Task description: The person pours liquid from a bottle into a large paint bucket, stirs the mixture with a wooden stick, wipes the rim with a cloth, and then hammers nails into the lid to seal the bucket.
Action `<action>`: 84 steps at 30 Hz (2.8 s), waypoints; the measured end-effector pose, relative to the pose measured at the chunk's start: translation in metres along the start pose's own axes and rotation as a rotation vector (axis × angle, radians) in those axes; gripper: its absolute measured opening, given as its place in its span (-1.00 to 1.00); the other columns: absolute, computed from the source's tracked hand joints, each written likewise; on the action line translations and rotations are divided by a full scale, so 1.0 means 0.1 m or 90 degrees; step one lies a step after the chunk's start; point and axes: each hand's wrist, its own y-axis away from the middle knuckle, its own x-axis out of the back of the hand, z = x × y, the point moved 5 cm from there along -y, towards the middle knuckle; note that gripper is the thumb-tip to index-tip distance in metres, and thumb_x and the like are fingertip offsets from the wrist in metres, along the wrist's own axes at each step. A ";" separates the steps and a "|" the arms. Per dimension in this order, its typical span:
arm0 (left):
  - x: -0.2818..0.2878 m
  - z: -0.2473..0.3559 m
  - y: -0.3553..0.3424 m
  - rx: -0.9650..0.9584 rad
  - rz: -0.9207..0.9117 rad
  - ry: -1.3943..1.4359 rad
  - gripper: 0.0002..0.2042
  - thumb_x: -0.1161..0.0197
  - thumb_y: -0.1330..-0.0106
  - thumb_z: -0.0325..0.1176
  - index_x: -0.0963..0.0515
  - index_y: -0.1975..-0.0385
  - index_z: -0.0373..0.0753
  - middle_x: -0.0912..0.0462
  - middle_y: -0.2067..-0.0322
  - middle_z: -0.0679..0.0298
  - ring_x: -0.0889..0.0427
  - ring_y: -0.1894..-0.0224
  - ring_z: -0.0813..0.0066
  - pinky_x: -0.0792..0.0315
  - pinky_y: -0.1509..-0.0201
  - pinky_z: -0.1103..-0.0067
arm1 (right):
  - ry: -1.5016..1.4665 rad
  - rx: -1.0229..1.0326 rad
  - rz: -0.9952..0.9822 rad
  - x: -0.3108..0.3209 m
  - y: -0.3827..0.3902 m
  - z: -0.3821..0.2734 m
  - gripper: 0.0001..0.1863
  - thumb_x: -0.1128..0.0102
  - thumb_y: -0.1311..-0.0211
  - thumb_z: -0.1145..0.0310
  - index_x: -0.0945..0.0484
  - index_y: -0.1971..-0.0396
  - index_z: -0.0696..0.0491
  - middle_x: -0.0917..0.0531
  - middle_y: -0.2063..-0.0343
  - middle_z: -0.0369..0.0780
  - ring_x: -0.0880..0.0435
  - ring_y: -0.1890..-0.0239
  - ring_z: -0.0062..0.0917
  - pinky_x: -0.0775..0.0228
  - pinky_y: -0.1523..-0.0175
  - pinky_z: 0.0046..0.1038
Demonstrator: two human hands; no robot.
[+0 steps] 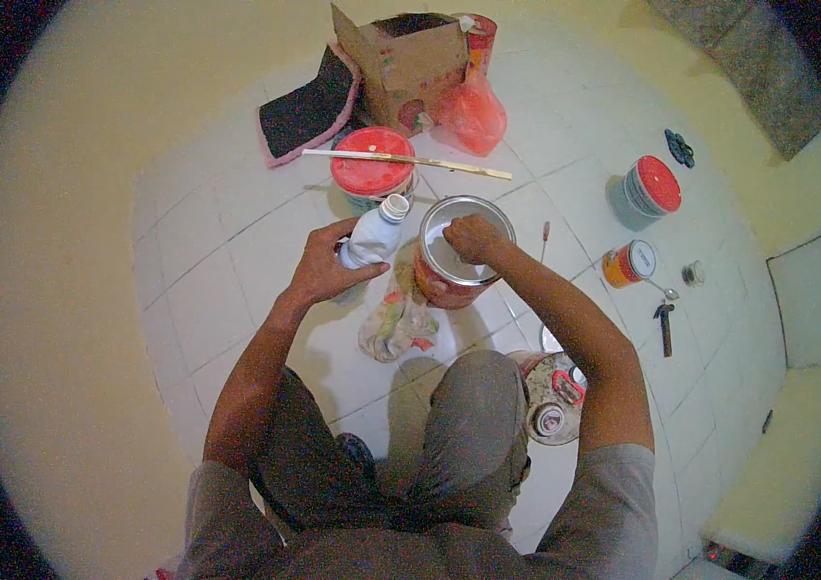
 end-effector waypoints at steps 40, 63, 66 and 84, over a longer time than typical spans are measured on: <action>-0.04 0.02 -0.02 -0.003 -0.009 -0.013 -0.26 -0.68 0.05 -0.20 -0.56 -0.20 -0.29 -0.73 -0.02 0.09 -0.73 -0.04 0.29 -0.61 -0.16 0.31 | -0.455 -0.160 0.169 0.10 0.02 0.13 -0.81 -0.57 0.11 0.22 -0.82 0.44 -0.08 -0.78 0.41 -0.18 -0.76 0.31 -0.24 -0.56 0.14 -0.18; -0.21 -0.01 -0.05 -0.009 -0.041 -0.004 -0.28 -0.68 0.06 -0.21 -0.58 -0.18 -0.30 -0.74 -0.02 0.08 -0.73 -0.04 0.32 -0.57 -0.21 0.36 | -0.603 -0.206 0.303 0.46 0.71 0.49 -0.81 -0.57 -0.01 0.31 -0.80 0.40 0.08 -0.80 0.43 -0.15 -0.77 0.41 -0.40 -0.57 0.19 -0.34; -0.28 0.01 -0.06 -0.015 -0.042 0.010 -0.29 -0.66 0.07 -0.25 -0.58 -0.16 -0.30 -0.73 -0.02 0.08 -0.72 -0.06 0.30 -0.56 -0.22 0.36 | -0.604 -0.212 0.319 0.56 0.86 0.55 -0.81 -0.57 -0.03 0.33 -0.80 0.37 0.08 -0.80 0.44 -0.16 -0.76 0.40 -0.44 -0.57 0.19 -0.36; -0.16 0.08 -0.11 -0.068 0.029 0.000 -0.29 -0.63 0.07 -0.25 -0.58 -0.18 -0.30 -0.75 0.00 0.04 -0.74 -0.03 0.24 -0.57 -0.18 0.34 | -0.579 -0.190 0.390 1.08 1.20 0.50 -0.85 -0.50 -0.10 0.40 -0.78 0.37 0.15 -0.80 0.45 -0.17 -0.71 0.43 -0.55 -0.54 0.22 -0.43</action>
